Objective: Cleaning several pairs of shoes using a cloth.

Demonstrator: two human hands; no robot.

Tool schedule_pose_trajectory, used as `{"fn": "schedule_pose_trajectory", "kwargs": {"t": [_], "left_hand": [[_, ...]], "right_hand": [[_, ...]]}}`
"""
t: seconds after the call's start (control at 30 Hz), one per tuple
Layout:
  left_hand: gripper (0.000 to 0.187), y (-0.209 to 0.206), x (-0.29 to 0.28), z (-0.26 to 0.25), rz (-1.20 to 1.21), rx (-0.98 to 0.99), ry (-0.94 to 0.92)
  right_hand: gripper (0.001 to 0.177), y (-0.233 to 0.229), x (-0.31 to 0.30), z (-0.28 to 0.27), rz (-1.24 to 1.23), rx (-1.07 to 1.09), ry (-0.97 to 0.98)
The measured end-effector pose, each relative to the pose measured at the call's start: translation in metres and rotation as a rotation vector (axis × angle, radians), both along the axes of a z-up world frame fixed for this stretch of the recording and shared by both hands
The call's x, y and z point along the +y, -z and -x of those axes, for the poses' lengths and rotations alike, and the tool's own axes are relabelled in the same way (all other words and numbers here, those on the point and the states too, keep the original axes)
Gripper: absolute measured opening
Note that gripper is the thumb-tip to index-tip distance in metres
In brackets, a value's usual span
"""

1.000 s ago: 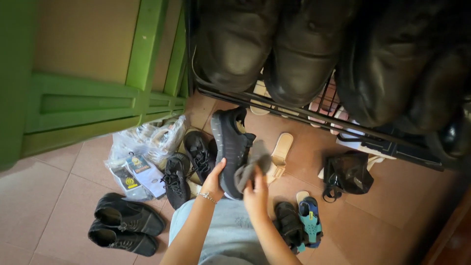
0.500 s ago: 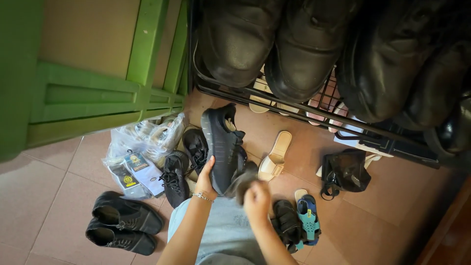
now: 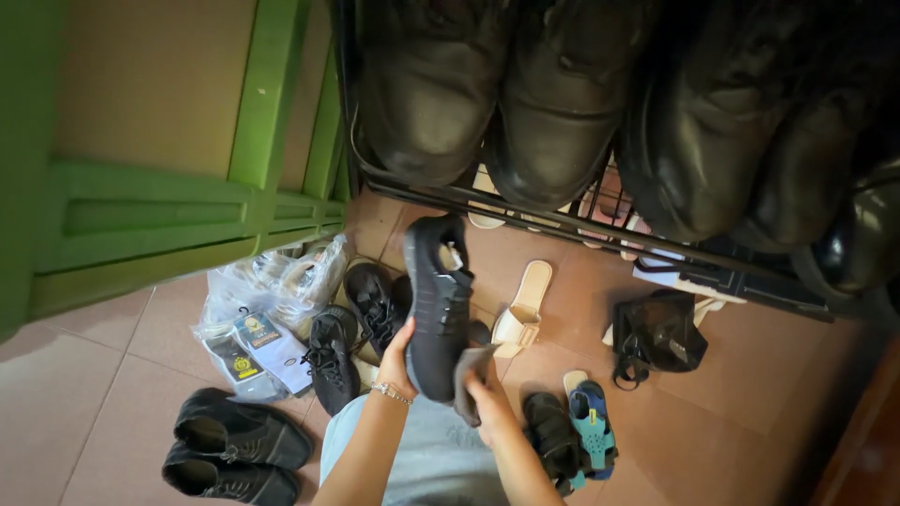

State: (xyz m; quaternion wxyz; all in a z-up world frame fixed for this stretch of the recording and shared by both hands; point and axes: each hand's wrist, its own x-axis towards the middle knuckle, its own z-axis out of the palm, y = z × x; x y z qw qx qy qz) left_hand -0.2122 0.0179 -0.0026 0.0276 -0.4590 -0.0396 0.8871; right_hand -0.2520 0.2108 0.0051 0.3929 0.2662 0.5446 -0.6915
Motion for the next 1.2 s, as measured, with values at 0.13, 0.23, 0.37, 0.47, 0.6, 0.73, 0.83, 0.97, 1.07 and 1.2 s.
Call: {"fn": "schedule_pose_trajectory", "kwargs": {"t": [0.13, 0.23, 0.37, 0.47, 0.6, 0.73, 0.83, 0.97, 1.07, 1.2], "left_hand": [[0.061, 0.018, 0.005, 0.001, 0.042, -0.002, 0.191], [0.063, 0.043, 0.010, 0.003, 0.216, -0.096, 0.189], [0.059, 0.068, 0.014, -0.001, 0.582, -0.200, 0.315], [0.060, 0.102, 0.019, -0.022, 0.662, -0.116, 0.320], [0.055, 0.072, -0.001, -0.030, 0.610, -0.206, 0.409], [0.048, 0.079, -0.005, -0.042, 0.615, -0.195, 0.400], [0.045, 0.085, -0.009, -0.049, 0.610, -0.190, 0.391], [0.041, 0.084, -0.017, -0.054, 0.601, -0.193, 0.368], [0.040, 0.094, -0.017, -0.058, 0.601, -0.191, 0.348], [0.040, 0.094, -0.019, -0.058, 0.587, -0.194, 0.357]], "right_hand": [[0.059, -0.009, -0.008, 0.011, -0.037, -0.167, -0.205], [0.060, 0.035, -0.016, 0.011, -0.023, -0.148, -0.175], [0.063, 0.065, -0.056, 0.038, 0.067, 0.065, -0.025], [0.072, 0.064, -0.097, 0.079, -0.004, 0.142, 0.034], [0.080, 0.125, -0.130, 0.126, 0.063, 0.260, 0.057], [0.077, 0.151, -0.170, 0.168, 0.057, 0.266, 0.101], [0.069, 0.181, -0.201, 0.205, 0.091, 0.237, 0.145], [0.039, 0.210, -0.213, 0.243, 0.163, 0.265, 0.060], [0.027, 0.173, -0.229, 0.250, 0.056, 0.249, -0.049], [0.029, 0.185, -0.230, 0.251, -0.026, 0.415, -0.085]]}}
